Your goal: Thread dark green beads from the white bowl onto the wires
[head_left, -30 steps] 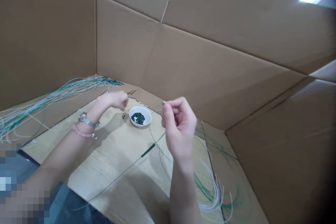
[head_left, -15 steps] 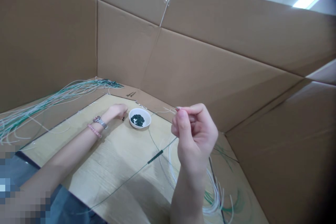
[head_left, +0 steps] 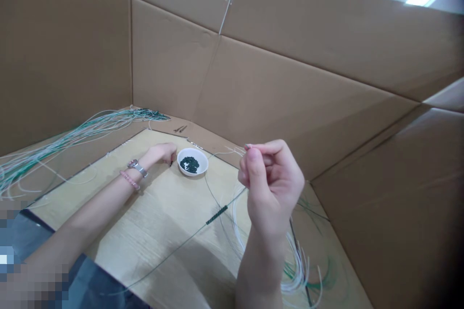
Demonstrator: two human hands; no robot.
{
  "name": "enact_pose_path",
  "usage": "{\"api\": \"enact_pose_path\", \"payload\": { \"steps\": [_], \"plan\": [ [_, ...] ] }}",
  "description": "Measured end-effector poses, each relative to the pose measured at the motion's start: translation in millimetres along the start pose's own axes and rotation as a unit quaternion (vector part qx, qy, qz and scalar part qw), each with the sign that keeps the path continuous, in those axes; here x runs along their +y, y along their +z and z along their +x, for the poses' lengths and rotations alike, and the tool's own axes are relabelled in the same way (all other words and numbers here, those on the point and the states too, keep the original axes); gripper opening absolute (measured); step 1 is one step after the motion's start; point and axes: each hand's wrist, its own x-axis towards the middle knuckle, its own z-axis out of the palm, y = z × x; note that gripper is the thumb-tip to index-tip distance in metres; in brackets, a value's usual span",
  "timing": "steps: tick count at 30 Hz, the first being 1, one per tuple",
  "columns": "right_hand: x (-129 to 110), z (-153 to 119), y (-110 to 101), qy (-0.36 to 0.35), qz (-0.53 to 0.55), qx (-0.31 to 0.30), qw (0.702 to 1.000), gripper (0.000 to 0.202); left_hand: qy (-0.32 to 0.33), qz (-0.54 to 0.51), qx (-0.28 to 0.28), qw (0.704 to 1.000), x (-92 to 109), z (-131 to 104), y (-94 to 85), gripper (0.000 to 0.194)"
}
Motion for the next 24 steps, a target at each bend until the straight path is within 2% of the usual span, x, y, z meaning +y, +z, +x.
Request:
{"api": "enact_pose_path", "payload": {
  "steps": [4,8,10,12,15,17,19,21,24],
  "plan": [
    [1.5,0.7,-0.6,-0.001,0.002,0.001,1.000,0.011,0.020,-0.051,0.046,0.997,-0.9,-3.9,-3.2,0.026],
    [2.3,1.4,-1.3,-0.005,-0.016,-0.002,1.000,0.010,0.103,-0.137,0.148,0.974,6.1,-22.8,-30.0,0.020],
    [1.4,0.6,-0.9,-0.019,-0.056,0.005,0.998,0.009,0.168,-0.199,0.219,0.940,18.6,-40.3,-45.4,0.017],
    [-0.2,-1.3,0.3,-0.043,-0.106,0.008,0.993,0.006,0.226,-0.267,0.297,0.889,37.6,-61.8,-54.3,0.021],
    [-4.1,-5.4,3.0,-0.080,-0.141,0.002,0.987,0.006,0.304,-0.374,0.362,0.798,71.5,-97.0,-52.1,0.028],
    [-7.5,-8.6,4.8,-0.095,-0.139,0.003,0.986,0.009,0.381,-0.514,0.332,0.693,90.8,-119.2,-44.9,0.020],
    [-11.1,-11.6,6.3,-0.107,-0.140,0.010,0.984,0.012,0.420,-0.593,0.282,0.627,103.9,-137.7,-38.4,0.013],
    [-14.2,-14.2,7.6,-0.121,-0.142,0.014,0.982,0.014,0.429,-0.631,0.246,0.598,111.4,-150.8,-34.4,0.011],
    [-16.6,-16.9,9.9,-0.158,-0.140,0.017,0.977,0.016,0.425,-0.656,0.220,0.584,116.1,-160.1,-31.6,0.014]
  ]
}}
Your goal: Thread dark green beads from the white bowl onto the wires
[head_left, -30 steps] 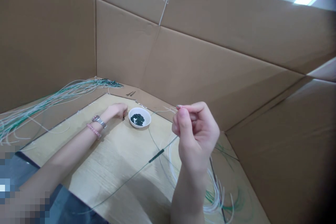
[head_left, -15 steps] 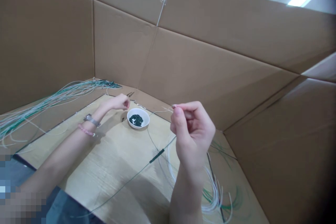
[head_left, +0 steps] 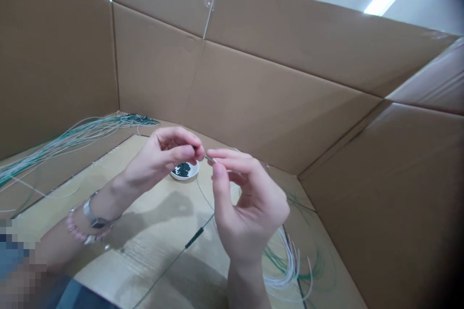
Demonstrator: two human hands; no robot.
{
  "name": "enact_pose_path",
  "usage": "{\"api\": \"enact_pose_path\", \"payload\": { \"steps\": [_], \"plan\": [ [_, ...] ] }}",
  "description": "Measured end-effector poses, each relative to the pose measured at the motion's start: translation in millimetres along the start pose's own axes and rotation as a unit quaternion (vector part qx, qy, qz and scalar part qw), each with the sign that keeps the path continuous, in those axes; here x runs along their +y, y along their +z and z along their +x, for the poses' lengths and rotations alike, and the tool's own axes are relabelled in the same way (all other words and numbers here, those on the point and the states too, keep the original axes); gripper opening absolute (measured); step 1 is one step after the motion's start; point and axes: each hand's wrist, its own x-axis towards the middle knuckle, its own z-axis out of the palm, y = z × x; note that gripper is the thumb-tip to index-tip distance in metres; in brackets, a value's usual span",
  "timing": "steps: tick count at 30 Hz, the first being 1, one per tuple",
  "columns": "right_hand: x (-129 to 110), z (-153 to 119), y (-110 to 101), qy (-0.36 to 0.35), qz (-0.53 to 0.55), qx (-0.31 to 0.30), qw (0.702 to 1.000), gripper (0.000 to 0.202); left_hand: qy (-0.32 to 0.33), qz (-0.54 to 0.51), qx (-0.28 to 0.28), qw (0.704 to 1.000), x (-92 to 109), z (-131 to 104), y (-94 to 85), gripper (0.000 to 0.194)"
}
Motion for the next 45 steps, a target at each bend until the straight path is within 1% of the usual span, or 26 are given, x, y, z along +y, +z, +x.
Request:
{"api": "enact_pose_path", "payload": {
  "steps": [2,5,9,12,17,19,23,25,32,40,45],
  "plan": [
    [-0.7,-0.8,1.3,-0.024,0.000,0.009,1.000,0.017,-0.016,-0.003,0.001,1.000,0.2,-2.1,2.0,0.017],
    [-0.7,-1.3,2.7,-0.032,0.003,0.015,0.999,0.019,-0.050,-0.008,0.003,0.999,-0.9,-5.0,3.9,0.018],
    [-1.9,-1.0,2.7,-0.032,0.002,0.015,0.999,0.021,-0.071,-0.056,-0.005,0.996,-0.4,-7.9,7.4,0.011],
    [-3.3,-0.5,2.8,-0.040,-0.015,0.016,0.999,0.022,-0.068,-0.074,-0.019,0.995,0.6,-8.5,10.3,0.008],
    [-3.8,-0.6,3.0,-0.058,-0.049,0.029,0.997,0.021,-0.060,-0.053,0.011,0.997,0.7,-8.4,14.8,0.012],
    [-3.6,-0.9,2.8,-0.058,-0.058,0.030,0.996,0.021,-0.057,-0.051,0.014,0.997,0.2,-8.2,16.5,0.013],
    [-3.9,-0.7,2.9,-0.063,-0.065,0.033,0.995,0.020,-0.053,-0.085,-0.011,0.995,-0.6,-7.6,18.4,0.010],
    [-4.3,-0.2,3.3,-0.066,-0.070,0.034,0.995,0.020,-0.058,-0.104,-0.023,0.993,-0.7,-7.6,18.9,0.009],
    [-3.5,1.4,4.8,-0.093,-0.080,0.048,0.991,0.017,-0.057,-0.127,-0.017,0.990,-1.0,-8.9,19.6,0.007],
    [-2.6,2.6,4.8,-0.096,-0.063,0.051,0.992,0.017,-0.042,-0.122,-0.029,0.991,-3.6,-9.1,16.6,0.006],
    [-3.3,2.6,4.8,-0.096,-0.072,0.049,0.992,0.018,-0.027,-0.101,-0.016,0.994,-4.0,-8.5,16.4,0.008]
  ]
}}
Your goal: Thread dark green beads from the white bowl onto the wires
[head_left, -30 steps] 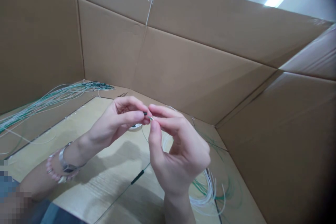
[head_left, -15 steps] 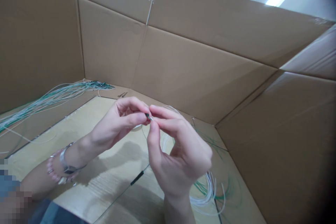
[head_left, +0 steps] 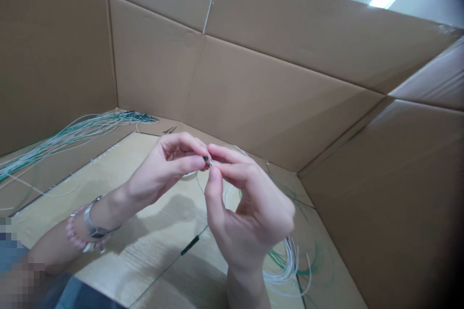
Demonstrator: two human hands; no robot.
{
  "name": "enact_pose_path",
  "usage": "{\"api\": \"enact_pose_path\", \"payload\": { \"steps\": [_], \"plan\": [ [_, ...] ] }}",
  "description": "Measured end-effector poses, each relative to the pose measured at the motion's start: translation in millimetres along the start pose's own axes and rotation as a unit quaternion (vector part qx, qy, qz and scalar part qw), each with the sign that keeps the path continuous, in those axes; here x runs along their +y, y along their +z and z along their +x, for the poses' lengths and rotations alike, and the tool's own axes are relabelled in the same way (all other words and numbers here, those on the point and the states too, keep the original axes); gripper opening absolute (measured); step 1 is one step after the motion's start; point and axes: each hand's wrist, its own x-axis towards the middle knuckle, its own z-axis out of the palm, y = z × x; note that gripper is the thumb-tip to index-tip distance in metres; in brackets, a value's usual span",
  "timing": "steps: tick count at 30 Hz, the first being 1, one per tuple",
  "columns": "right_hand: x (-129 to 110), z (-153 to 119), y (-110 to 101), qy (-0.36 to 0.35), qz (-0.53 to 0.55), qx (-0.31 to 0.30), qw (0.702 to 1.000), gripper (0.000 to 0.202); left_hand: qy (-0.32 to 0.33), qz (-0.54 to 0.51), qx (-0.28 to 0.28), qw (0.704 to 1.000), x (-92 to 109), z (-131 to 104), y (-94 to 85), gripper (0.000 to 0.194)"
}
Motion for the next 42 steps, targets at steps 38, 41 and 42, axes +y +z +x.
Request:
{"api": "enact_pose_path", "payload": {
  "steps": [38,41,42],
  "plan": [
    [-3.8,-1.3,-9.5,0.021,-0.023,-0.045,0.998,0.023,0.149,0.265,0.019,0.952,0.9,-8.5,1.3,0.019],
    [-4.3,-0.6,-10.2,0.015,-0.034,-0.049,0.998,0.023,0.149,0.273,0.024,0.950,0.4,-8.5,1.9,0.017],
    [-4.0,-0.2,-10.3,0.014,-0.036,-0.050,0.998,0.022,0.149,0.274,0.024,0.950,0.3,-8.3,2.0,0.018]
  ]
}}
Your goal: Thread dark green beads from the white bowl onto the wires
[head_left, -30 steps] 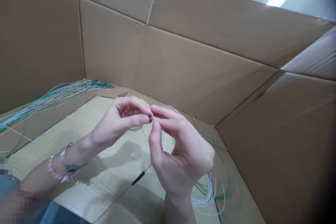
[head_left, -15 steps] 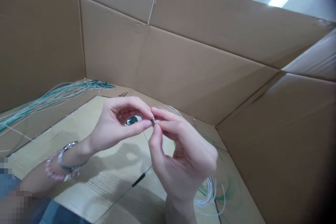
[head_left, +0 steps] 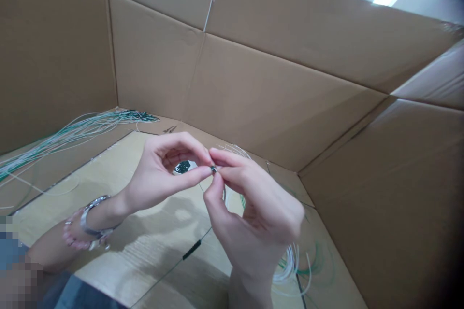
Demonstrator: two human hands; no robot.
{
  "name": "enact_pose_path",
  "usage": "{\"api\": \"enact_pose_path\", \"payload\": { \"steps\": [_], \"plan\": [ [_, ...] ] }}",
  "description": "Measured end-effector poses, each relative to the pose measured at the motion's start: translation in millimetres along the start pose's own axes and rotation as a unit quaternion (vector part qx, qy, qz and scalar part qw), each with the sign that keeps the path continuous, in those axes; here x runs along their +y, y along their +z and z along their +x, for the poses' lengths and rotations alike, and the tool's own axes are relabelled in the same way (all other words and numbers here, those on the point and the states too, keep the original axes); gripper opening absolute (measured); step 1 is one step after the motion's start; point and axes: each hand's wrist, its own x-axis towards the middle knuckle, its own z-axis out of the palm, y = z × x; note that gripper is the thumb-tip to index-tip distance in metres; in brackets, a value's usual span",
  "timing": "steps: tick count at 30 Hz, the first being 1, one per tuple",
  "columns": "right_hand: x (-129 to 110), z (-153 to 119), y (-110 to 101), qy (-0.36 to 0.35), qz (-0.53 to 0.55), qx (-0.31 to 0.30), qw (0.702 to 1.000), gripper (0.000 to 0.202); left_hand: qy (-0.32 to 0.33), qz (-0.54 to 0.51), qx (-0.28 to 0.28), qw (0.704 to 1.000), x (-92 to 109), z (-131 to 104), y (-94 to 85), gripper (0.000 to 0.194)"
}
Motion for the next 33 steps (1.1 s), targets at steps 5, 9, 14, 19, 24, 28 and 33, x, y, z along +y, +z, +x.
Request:
{"api": "enact_pose_path", "payload": {
  "steps": [5,9,14,19,24,28,33],
  "plan": [
    [3.1,2.0,-0.7,0.002,-0.009,-0.011,1.000,0.020,-0.016,-0.003,-0.001,1.000,-0.5,0.7,0.6,0.022],
    [4.4,2.2,-1.0,-0.004,-0.019,-0.012,1.000,0.021,-0.019,-0.002,-0.003,1.000,-1.2,0.4,0.3,0.022],
    [4.4,2.0,-1.3,0.004,-0.026,-0.021,0.999,0.020,-0.017,-0.003,-0.002,1.000,-2.1,-0.1,0.0,0.022],
    [5.3,1.8,-4.2,0.006,-0.029,-0.033,0.999,0.019,-0.005,0.020,-0.009,1.000,-2.5,-0.2,-0.2,0.019],
    [3.4,1.2,-11.0,0.003,-0.049,-0.058,0.997,0.018,0.082,0.106,-0.044,0.990,-1.5,-1.0,-4.0,0.019],
    [0.0,2.7,-18.1,0.045,-0.042,-0.114,0.992,0.018,0.105,0.149,-0.064,0.981,-1.0,-3.0,-4.9,0.023],
    [2.3,3.7,-18.4,0.047,-0.001,-0.103,0.994,0.018,0.120,0.138,-0.050,0.982,-3.9,-4.8,-3.7,0.027]
  ]
}}
